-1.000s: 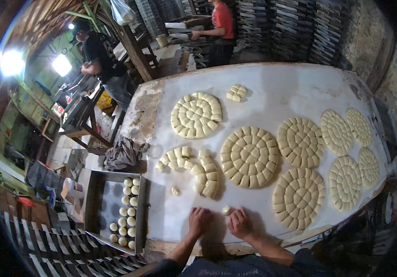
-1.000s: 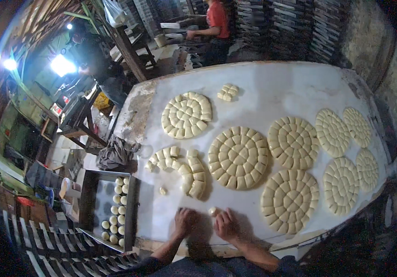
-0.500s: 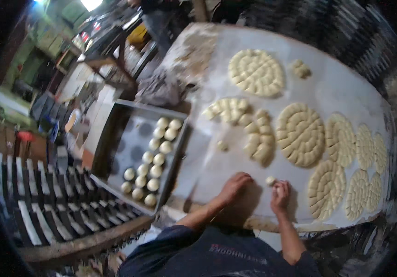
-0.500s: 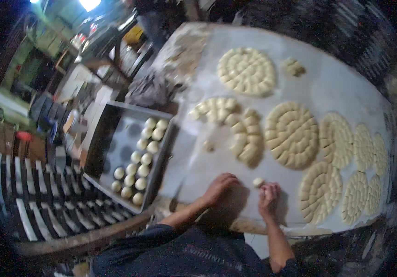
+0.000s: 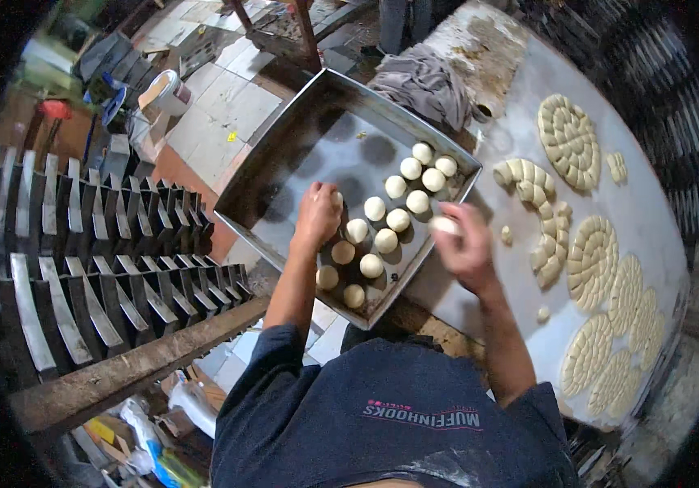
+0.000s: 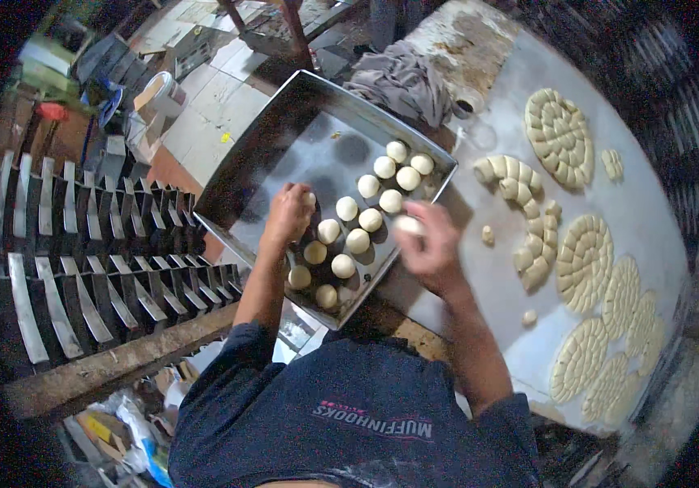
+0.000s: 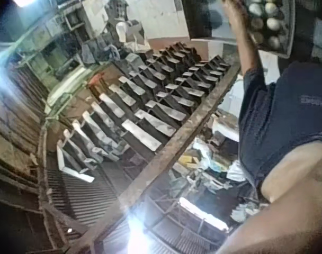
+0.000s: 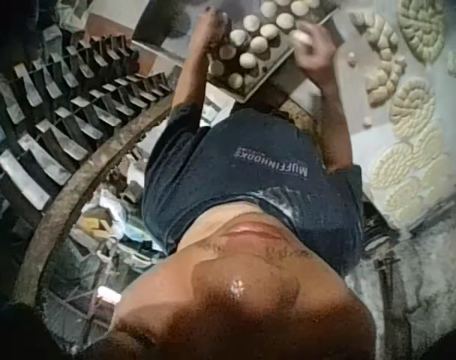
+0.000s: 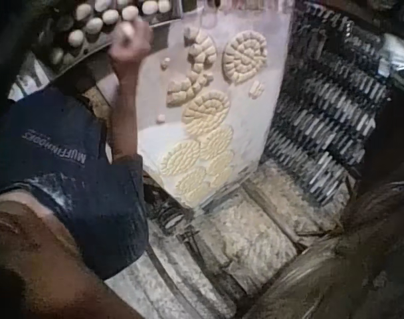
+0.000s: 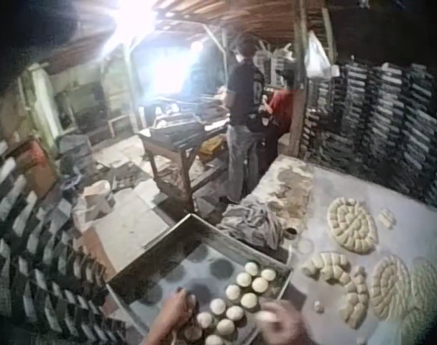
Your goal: The person takes dough balls from a workbench, rolls them by hand to refine their shape, and places them into rows on a metal baking tray.
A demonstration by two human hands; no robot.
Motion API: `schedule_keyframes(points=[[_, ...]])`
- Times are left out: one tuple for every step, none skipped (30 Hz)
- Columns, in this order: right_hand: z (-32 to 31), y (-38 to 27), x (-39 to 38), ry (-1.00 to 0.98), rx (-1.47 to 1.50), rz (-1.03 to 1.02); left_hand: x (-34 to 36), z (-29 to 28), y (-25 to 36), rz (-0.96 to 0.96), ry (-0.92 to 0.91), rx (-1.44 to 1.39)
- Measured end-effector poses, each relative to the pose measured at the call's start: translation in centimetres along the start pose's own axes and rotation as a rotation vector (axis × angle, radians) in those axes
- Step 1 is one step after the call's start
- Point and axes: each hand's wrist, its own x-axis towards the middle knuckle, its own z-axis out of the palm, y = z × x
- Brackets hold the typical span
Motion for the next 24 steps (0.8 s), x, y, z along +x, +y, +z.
schedule_keyframes(points=[[2.8,-0.7,2.6,-0.036,0.034,-0.033,0.1,0.0,0.2,-0.008,0.014,-0.020],[5.8,0.7,4.3,-0.069,0.079,-0.123,0.4,-0.1,1.4,0.030,-0.016,-0.067],[8.9,2.5,6.1,-0.110,0.048,-0.137,0.7,-0.1,2.5,0.068,-0.044,-0.109],[11.1,3.6,6.8,-0.165,0.030,-0.147,0.5,0.2,2.6,0.057,-0.033,-0.124],[11.9,3.2,6.7,-0.179,0.037,-0.154,0.0,-0.1,2.0,0.108,-0.007,-0.152],[12.0,2.9,6.3,-0.194,-0.139,-0.229,-0.2,0.0,1.9,0.170,0.015,-0.181],[11.8,2.8,5.8,-0.194,-0.310,-0.294,-0.6,-0.4,2.5,0.175,0.007,-0.173],[10.2,2.2,4.8,-0.168,-0.180,-0.263,-1.6,-1.1,3.7,0.100,0.050,-0.116],[8.0,2.1,2.9,-0.112,-0.125,-0.234,-2.5,-1.5,5.4,0.040,0.086,-0.060],[5.5,2.3,0.5,-0.037,-0.073,-0.209,-3.3,-2.0,7.4,0.080,0.064,-0.043],[2.9,3.1,-2.8,0.082,-0.102,-0.158,-4.1,-1.7,9.9,0.121,0.122,-0.058],[0.5,4.0,-6.1,0.203,-0.127,-0.111,-5.0,-1.7,12.6,0.162,0.181,-0.072],[-2.1,5.3,-9.6,0.274,-0.206,-0.040,-5.6,-0.9,15.8,0.163,0.061,-0.234],[-4.6,6.4,-13.0,0.339,-0.285,0.037,-6.3,0.1,19.4,0.150,-0.074,-0.389],[-6.4,7.8,-16.0,0.403,-0.314,0.116,-6.5,1.6,22.8,0.188,-0.201,-0.498],[-7.8,9.2,-19.1,0.471,-0.342,0.186,-6.7,4.6,24.7,0.292,-0.313,-0.573],[-9.8,10.3,-22.4,0.495,-0.351,0.260,-6.4,7.3,27.6,0.375,-0.401,-0.511],[-11.2,11.1,-25.8,0.551,-0.368,0.304,-6.1,10.1,30.6,0.453,-0.474,-0.437],[-12.6,11.9,-28.9,0.550,-0.420,0.361,-5.7,12.9,33.2,0.488,-0.512,-0.454],[-14.1,12.3,-31.8,0.549,-0.474,0.418,-5.1,16.1,35.7,0.525,-0.550,-0.473],[-15.6,12.6,-34.5,0.599,-0.469,0.433,-4.3,20.0,36.9,0.492,-0.444,-0.366],[-16.9,12.6,-36.8,0.563,-0.433,0.503,-3.5,23.0,37.9,0.459,-0.323,-0.255],[-17.5,12.6,-38.4,0.529,-0.401,0.579,-3.3,24.8,40.0,0.505,-0.334,-0.229],[-17.7,12.7,-38.9,0.577,-0.392,0.589,-3.5,26.5,42.1,0.448,-0.261,0.021]])
